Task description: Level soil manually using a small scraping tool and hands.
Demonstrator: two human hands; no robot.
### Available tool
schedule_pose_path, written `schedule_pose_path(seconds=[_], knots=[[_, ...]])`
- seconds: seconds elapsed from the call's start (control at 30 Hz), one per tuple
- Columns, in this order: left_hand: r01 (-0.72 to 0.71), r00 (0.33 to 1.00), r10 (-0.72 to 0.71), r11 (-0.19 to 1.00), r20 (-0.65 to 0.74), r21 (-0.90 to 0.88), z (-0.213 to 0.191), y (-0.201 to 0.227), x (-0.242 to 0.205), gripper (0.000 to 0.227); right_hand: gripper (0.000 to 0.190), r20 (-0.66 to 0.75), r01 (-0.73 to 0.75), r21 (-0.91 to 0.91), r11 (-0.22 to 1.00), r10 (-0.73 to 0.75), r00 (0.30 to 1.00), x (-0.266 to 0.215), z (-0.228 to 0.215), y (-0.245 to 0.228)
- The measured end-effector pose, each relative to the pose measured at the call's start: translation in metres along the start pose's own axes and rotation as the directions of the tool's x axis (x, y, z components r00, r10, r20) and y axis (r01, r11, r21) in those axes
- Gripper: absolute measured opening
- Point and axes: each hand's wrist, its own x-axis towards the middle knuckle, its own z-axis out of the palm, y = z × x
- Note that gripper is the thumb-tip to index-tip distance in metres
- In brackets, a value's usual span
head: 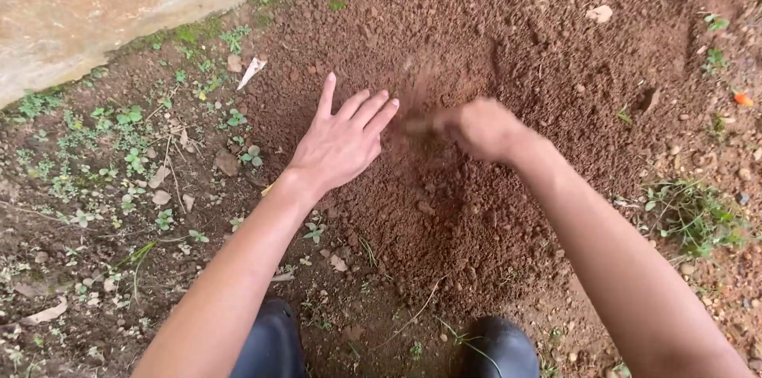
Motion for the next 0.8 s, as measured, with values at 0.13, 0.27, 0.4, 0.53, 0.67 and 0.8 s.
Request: schedule_pose_path(seconds=[0.13, 0.27, 0.4, 0.53, 0.67, 0.8], knots=[[0.001, 0.999, -0.001, 1.0, -0.039, -0.011, 0.008, -0.002, -0.008, 0.054, 0.036, -0.758, 0.337, -0.107, 0.935, -0.296, 0.581, 0.059, 0.034, 0.043], [-0.032, 0.998, 0.032, 0.999, -0.045, -0.004, 0.012, -0.005, 0.0, 0.055, 0.035, -0.666, 0.374, -0.154, 0.914, -0.376, 0.644, 0.035, 0.069, 0.029], [-0.076, 0.993, 0.084, 0.994, -0.089, 0.082, 0.013, -0.009, 0.01, 0.056, 0.041, -0.538, 0.401, -0.02, 0.916, -0.348, 0.768, -0.004, 0.07, 0.011], [-0.042, 0.995, 0.036, 0.998, 0.095, 0.056, 0.005, -0.006, 0.011, 0.057, 0.037, -0.171, 0.165, 0.042, 0.985, -0.156, 0.973, -0.02, 0.013, -0.002], [-0.013, 0.989, 0.002, 0.997, 0.146, 0.073, 0.01, -0.001, -0.001, 0.061, 0.066, -0.466, 0.031, 0.013, 0.999, -0.021, 0.885, 0.032, -0.007, 0.026], [-0.014, 0.984, 0.007, 0.999, 0.176, 0.037, 0.022, -0.005, -0.003, 0.061, 0.043, -0.706, 0.09, -0.04, 0.995, -0.092, 0.702, 0.054, 0.039, 0.044]])
